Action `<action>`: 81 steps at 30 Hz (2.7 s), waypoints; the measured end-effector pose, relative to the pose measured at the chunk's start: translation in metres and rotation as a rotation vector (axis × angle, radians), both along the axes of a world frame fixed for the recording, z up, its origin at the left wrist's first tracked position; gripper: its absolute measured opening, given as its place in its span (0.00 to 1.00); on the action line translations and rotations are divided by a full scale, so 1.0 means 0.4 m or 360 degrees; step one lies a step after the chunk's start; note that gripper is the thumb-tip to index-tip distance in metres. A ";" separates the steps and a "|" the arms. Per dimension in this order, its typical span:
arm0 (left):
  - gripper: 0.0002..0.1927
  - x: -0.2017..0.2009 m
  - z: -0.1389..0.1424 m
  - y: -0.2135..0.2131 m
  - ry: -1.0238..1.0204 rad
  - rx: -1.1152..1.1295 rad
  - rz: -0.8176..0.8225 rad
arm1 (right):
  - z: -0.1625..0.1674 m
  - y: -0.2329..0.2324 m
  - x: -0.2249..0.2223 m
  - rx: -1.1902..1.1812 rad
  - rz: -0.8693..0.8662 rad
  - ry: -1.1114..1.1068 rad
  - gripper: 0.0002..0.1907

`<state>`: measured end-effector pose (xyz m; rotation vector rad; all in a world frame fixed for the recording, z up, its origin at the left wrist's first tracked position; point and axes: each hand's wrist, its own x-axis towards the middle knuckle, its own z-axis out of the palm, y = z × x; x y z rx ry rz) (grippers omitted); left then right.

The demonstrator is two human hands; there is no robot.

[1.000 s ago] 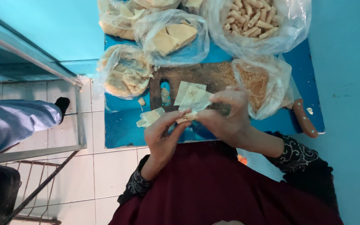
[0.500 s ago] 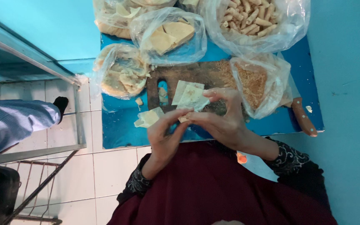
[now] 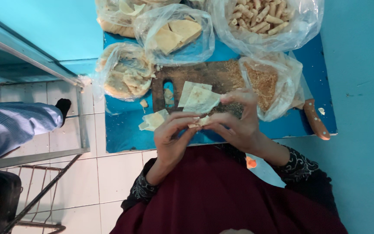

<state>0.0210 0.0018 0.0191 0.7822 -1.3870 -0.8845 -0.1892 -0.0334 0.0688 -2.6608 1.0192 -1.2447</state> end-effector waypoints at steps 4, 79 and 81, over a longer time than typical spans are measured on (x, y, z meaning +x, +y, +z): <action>0.13 0.003 0.006 0.002 -0.0078 0.0018 0.0055 | 0.004 0.003 0.003 0.0145 -0.0009 -0.0022 0.16; 0.07 -0.032 -0.006 -0.023 -0.1065 -0.0043 0.0505 | -0.071 0.035 0.056 0.0558 -0.0611 0.0052 0.07; 0.08 -0.035 -0.009 -0.024 -0.0986 -0.0028 0.0529 | -0.075 0.033 0.062 0.0582 -0.0613 0.0022 0.08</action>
